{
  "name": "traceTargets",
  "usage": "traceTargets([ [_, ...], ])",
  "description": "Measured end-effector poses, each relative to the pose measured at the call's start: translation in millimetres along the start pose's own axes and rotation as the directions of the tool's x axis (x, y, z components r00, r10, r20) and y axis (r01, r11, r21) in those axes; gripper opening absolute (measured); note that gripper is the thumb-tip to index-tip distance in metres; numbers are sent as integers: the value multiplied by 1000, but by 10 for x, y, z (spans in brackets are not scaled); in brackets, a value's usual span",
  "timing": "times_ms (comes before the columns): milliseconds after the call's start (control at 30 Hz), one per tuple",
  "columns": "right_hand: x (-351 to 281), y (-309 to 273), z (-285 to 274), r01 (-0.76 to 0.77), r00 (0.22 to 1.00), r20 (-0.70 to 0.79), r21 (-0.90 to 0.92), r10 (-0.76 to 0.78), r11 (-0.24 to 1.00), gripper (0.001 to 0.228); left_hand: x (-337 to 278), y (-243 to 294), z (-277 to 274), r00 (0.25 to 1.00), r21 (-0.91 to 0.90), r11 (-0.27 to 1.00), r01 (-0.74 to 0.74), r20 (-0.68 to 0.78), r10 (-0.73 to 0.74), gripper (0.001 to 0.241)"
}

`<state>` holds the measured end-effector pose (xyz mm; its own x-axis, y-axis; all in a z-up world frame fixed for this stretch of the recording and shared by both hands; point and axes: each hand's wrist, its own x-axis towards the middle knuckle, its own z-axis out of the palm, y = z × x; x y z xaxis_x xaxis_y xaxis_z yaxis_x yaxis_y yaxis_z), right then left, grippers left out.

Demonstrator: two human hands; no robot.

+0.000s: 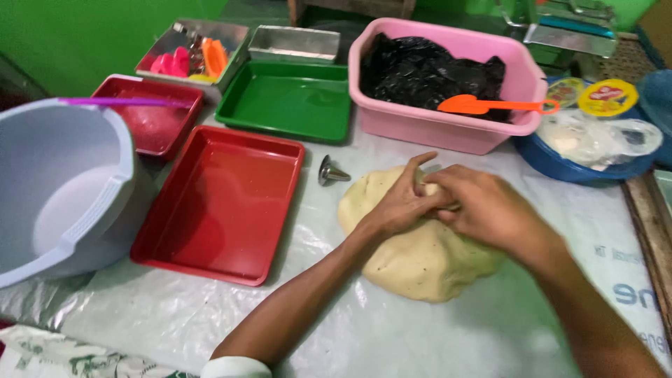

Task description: Preparing dough balls by hand on a kitchen workstation.

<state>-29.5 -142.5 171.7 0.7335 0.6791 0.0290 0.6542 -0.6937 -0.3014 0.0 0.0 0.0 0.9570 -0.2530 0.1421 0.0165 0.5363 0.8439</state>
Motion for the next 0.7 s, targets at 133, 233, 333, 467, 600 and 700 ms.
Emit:
traceTargets([
  [133, 219, 348, -242, -53, 999, 7, -28, 53, 998, 53, -83, 339, 185, 996, -87, 996, -22, 83, 29, 80],
  [233, 385, 501, -449, -218, 976, -23, -70, 217, 973, 50, -92, 398, 192, 993, -121, 992, 35, 119, -20, 84],
  [333, 617, 413, -536, -19, 990, -128, 324, 64, 946, 66, -110, 459, 259, 996, -97, 994, 55, 73, -48, 90],
  [467, 1038, -212, -571, -142, 990, 89, 506, 113, 851, 59, -135, 530, 319, 997, -41, 997, 71, 32, -70, 101],
  [600, 1387, -1100, -354, -184, 949, 315, 523, 12, 832, 72, -217, 670, 377, 996, 28, 996, 84, 22, -84, 106],
  [700, 1716, -1531, 8, 116, 908, 340, 358, -245, 926, 54, -231, 517, 281, 1000, 509, 860, 22, 8, -30, 81],
])
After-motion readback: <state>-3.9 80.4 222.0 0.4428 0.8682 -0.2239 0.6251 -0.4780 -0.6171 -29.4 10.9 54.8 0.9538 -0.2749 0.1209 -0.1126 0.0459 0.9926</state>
